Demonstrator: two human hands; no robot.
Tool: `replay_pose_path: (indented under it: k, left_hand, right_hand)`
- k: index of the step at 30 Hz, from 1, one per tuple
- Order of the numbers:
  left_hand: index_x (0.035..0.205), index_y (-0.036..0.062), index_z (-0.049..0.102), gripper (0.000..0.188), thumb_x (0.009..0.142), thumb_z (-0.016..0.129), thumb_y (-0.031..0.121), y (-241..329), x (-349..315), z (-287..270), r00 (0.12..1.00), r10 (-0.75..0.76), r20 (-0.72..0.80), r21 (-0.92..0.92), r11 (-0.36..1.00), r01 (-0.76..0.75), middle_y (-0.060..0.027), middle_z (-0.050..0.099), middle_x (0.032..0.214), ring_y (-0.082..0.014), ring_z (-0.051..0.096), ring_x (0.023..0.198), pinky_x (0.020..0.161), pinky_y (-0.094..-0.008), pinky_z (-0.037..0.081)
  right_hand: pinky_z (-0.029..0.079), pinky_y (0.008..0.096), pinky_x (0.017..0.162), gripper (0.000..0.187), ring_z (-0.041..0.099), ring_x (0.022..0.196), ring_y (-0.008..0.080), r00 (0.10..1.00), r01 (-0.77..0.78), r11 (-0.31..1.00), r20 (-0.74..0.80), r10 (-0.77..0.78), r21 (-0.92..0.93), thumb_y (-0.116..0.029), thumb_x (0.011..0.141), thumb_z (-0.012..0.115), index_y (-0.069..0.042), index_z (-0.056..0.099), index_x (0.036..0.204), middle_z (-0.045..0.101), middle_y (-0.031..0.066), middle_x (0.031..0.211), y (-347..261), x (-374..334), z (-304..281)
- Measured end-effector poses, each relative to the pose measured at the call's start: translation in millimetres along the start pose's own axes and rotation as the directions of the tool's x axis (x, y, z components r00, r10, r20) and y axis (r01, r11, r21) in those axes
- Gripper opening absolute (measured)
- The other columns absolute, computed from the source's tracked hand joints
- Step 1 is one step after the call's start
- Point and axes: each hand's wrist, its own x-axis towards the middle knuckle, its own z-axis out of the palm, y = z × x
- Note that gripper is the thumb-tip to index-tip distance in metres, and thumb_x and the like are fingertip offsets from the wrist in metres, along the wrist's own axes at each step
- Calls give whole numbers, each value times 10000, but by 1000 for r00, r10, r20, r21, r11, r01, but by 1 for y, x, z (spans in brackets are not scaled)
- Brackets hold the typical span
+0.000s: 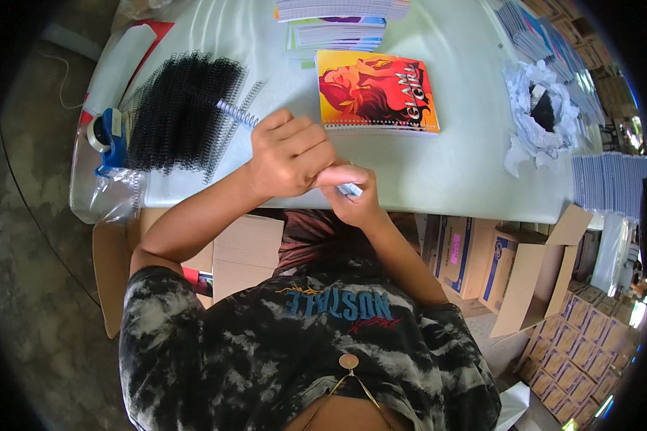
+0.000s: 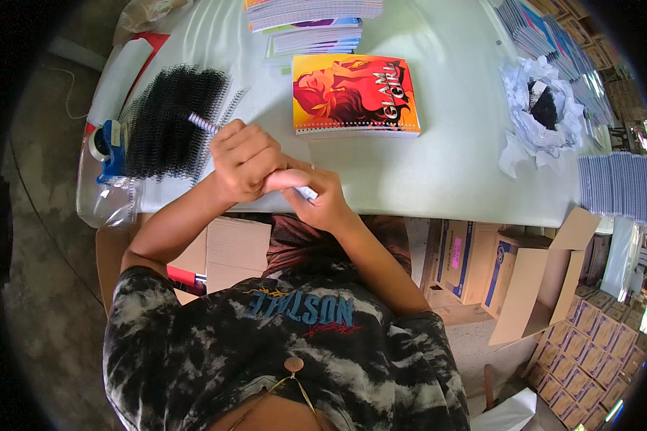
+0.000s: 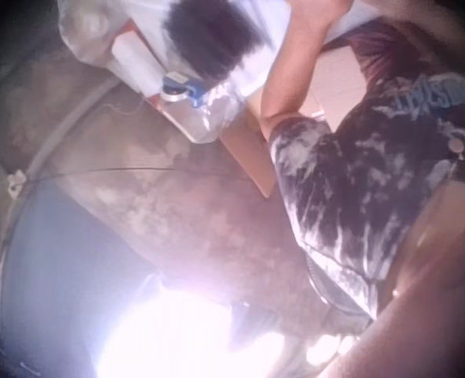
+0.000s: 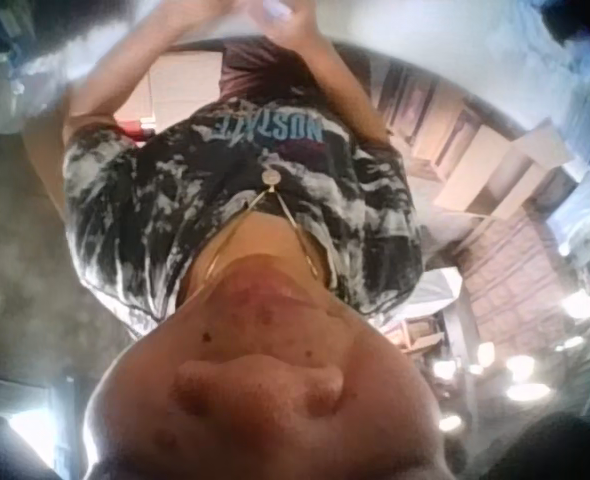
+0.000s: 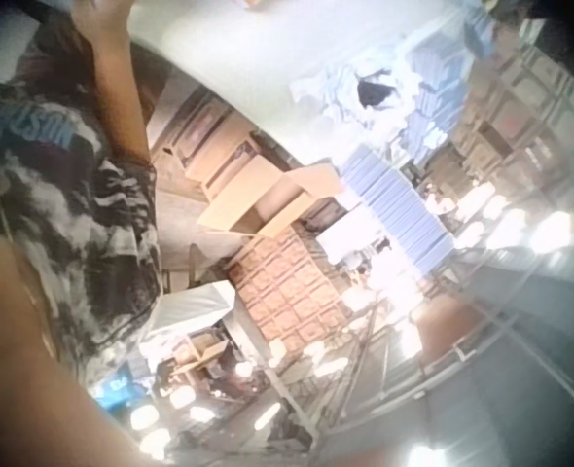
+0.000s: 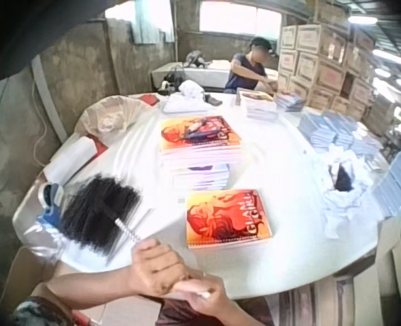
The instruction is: The person opens a cardboard box using a box cutter, removes bubble-wrapped hair accessories, and then unpacks stacks of spiral-bound notebooks. They place the items on a white table and flip through the pages of a notebook.
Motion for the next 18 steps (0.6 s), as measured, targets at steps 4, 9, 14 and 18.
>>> replay_pose_path:
  k: [4,9,14,18]
  left_hand:
    - [735,153,599,431,707,597,582,-2,23,3,966,77,-246,125,991,-47,-55,549,902,-235,508,798,684,-361,345]
    - [1226,97,490,861,716,372,780,4,19,16,874,10,-485,194,976,96,-232,384,1296,-394,342,1183,999,-513,214]
    - [1374,-70,172,1206,634,353,864,30,-43,44,916,384,-115,254,903,-347,-289,215,1409,-548,120,1285,1025,-618,4]
    - [1365,68,278,966,717,398,775,47,-49,55,978,24,-208,58,998,-12,-219,306,1377,-420,213,1296,1037,-572,104]
  right_hand:
    - [485,289,729,126,636,815,194,999,38,999,-39,-37,21,58,805,580,16,591,923,661,120,891,5,1,0]
    - [485,313,838,468,609,1013,264,998,-3,991,61,11,-135,65,763,580,-49,534,1214,559,134,1212,-5,0,-5]
    - [482,328,851,573,591,1033,280,996,55,992,80,-46,-112,74,701,580,-61,504,1253,563,133,1202,5,-4,-23]
    - [486,339,835,521,595,1018,293,983,106,985,161,-84,-133,19,734,589,-61,511,1243,572,144,1180,5,-9,-16]
